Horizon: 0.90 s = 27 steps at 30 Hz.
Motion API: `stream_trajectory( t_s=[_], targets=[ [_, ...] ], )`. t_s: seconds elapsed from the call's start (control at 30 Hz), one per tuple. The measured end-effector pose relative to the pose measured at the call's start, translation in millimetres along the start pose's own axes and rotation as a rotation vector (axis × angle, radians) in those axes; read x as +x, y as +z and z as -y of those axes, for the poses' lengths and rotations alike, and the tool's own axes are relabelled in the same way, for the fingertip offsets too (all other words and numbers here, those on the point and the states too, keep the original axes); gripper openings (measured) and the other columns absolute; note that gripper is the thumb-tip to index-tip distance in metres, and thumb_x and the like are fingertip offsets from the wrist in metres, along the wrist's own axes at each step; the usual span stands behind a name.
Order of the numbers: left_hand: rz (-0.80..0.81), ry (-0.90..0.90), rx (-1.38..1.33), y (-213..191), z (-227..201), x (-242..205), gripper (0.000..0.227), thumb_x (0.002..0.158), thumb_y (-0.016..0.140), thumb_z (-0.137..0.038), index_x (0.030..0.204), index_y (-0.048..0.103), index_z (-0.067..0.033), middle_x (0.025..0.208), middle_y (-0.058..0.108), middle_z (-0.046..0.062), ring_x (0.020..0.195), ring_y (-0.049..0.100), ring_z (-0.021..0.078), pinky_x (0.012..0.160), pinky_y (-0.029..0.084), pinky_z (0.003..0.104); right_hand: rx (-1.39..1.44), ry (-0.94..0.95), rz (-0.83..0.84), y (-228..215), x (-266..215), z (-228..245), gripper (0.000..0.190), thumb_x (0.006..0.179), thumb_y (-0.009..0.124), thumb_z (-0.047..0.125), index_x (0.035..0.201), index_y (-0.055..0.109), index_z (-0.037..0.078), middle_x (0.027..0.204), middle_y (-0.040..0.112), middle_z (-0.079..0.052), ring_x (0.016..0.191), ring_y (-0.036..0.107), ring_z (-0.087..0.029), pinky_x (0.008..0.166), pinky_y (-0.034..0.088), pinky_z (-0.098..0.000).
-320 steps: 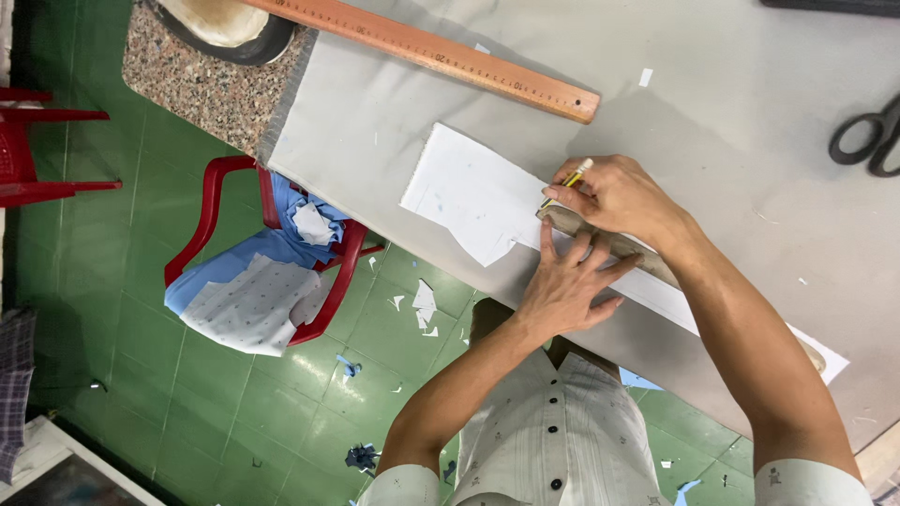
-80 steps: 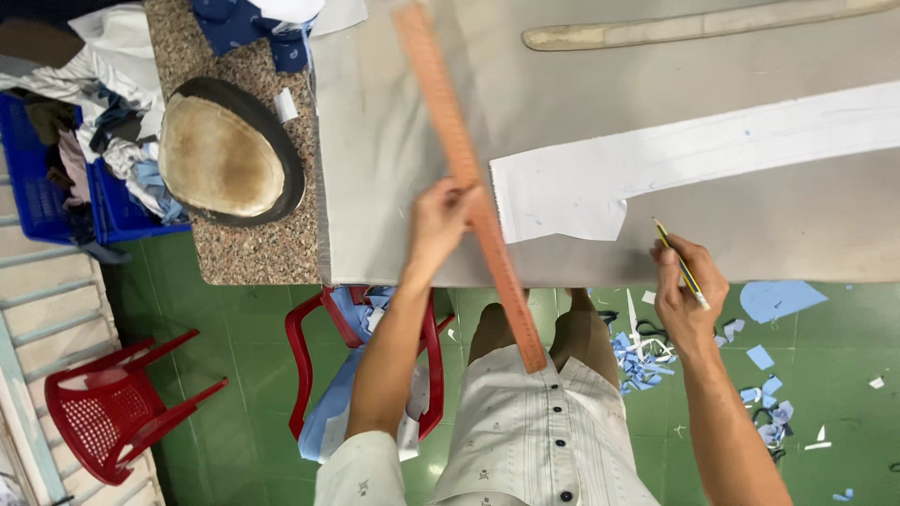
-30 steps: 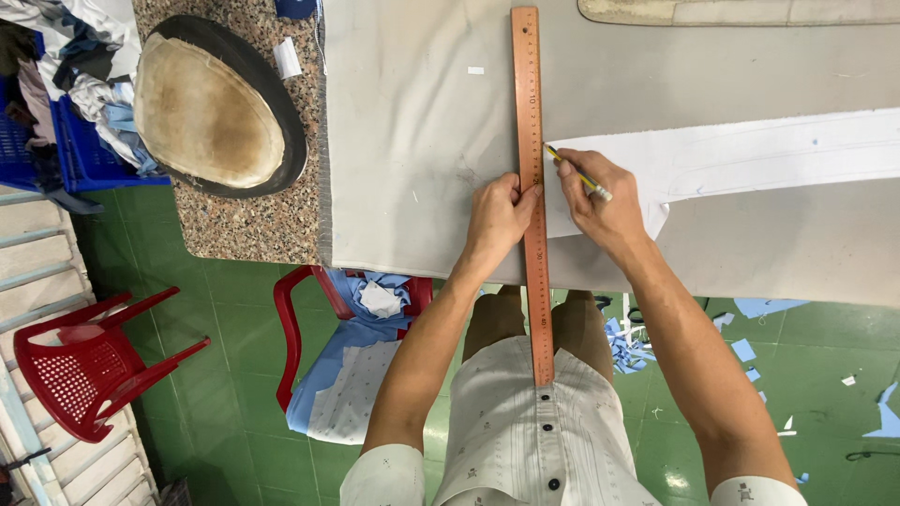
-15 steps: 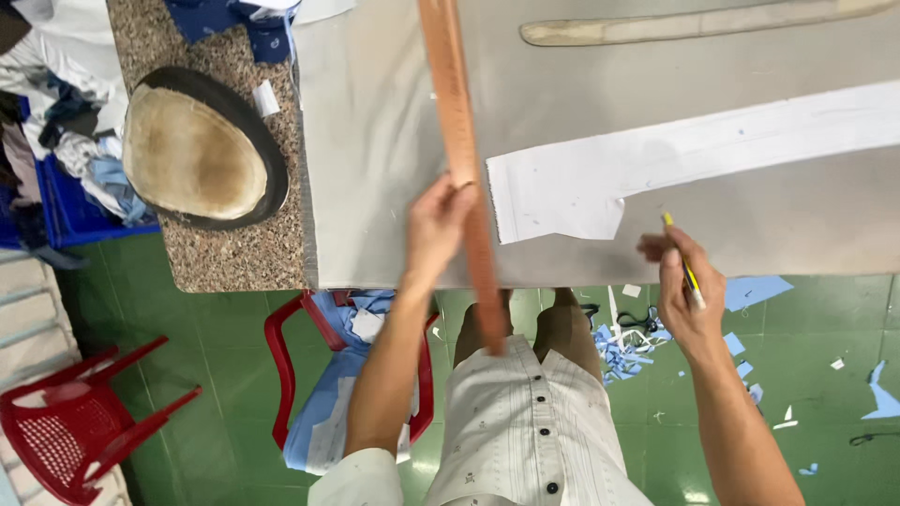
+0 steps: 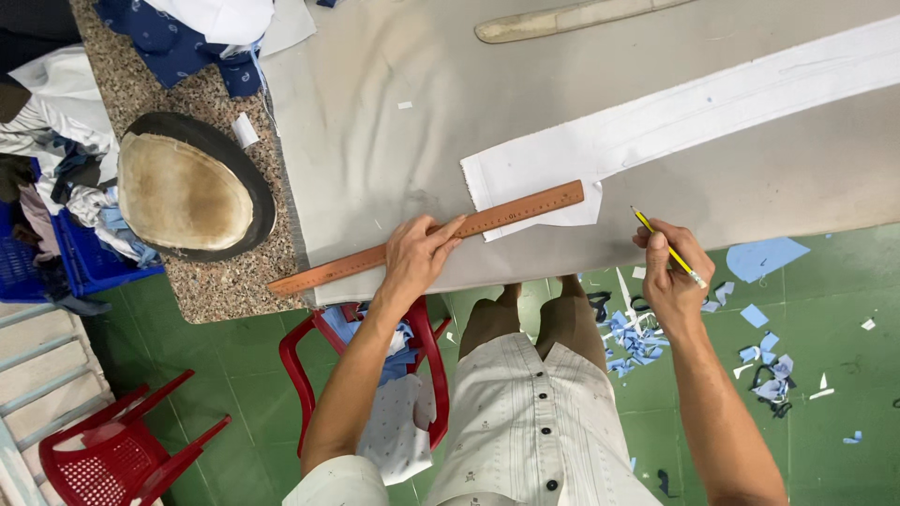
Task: The person irons a white paper pattern on a table, then uses a curved ruler and a pencil to trace and mark lines on the paper. They then use a straight ruler to draw additional straight lines and markings on the pattern.
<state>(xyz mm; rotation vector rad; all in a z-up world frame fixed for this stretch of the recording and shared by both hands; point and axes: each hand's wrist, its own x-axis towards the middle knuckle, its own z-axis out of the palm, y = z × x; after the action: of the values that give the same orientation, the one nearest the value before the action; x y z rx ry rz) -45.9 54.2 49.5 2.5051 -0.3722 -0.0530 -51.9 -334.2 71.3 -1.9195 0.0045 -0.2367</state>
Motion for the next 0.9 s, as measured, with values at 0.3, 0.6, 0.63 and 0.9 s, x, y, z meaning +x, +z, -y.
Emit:
stream_trajectory(
  t_s=[0.3, 0.6, 0.63, 0.9],
  targets=[
    [0.005, 0.022, -0.001, 13.5, 13.7, -3.6, 0.034, 0.1, 0.064, -0.029, 0.134, 0.07, -0.0339, 0.101, 0.055, 0.009, 0.09, 0.063, 0.0369, 0.077, 0.05, 0.043, 0.005, 0.009, 0.023, 13.2, -4.6, 1.9, 0.02, 0.112, 0.057, 0.002, 0.119, 0.07, -0.011, 0.098, 0.071, -0.026, 0.086, 0.074, -0.036, 0.076, 0.058, -0.0435],
    [-0.025, -0.262, -0.035, -13.2, -29.3, -20.9, 0.046, 0.102, 0.058, -0.019, 0.149, 0.056, -0.0189, 0.112, 0.055, 0.019, 0.096, 0.065, 0.0452, 0.075, 0.055, 0.052, -0.008, -0.02, -0.016, 8.2, -8.5, 8.1, 0.014, 0.111, 0.06, -0.008, 0.116, 0.07, -0.016, 0.095, 0.069, -0.03, 0.082, 0.072, -0.039, 0.072, 0.058, -0.0461],
    [-0.027, -0.277, -0.058, 0.3, -32.6, -31.7, 0.045, 0.102, 0.058, -0.022, 0.147, 0.056, -0.0189, 0.111, 0.055, 0.017, 0.096, 0.065, 0.0441, 0.074, 0.056, 0.051, -0.006, -0.014, -0.017, 5.5, -7.3, 7.8, 0.014, 0.112, 0.06, -0.007, 0.115, 0.07, -0.016, 0.095, 0.069, -0.029, 0.082, 0.072, -0.038, 0.072, 0.058, -0.0457],
    [-0.194, -0.477, -0.207, 60.8, -102.3, -64.7, 0.045, 0.103, 0.056, -0.027, 0.146, 0.056, -0.0125, 0.108, 0.054, 0.018, 0.092, 0.066, 0.0465, 0.069, 0.058, 0.05, -0.057, -0.122, 0.125, -5.8, 39.5, 13.3, 0.015, 0.113, 0.061, -0.003, 0.115, 0.071, -0.013, 0.094, 0.07, -0.026, 0.083, 0.073, -0.035, 0.071, 0.057, -0.0427]
  ],
)
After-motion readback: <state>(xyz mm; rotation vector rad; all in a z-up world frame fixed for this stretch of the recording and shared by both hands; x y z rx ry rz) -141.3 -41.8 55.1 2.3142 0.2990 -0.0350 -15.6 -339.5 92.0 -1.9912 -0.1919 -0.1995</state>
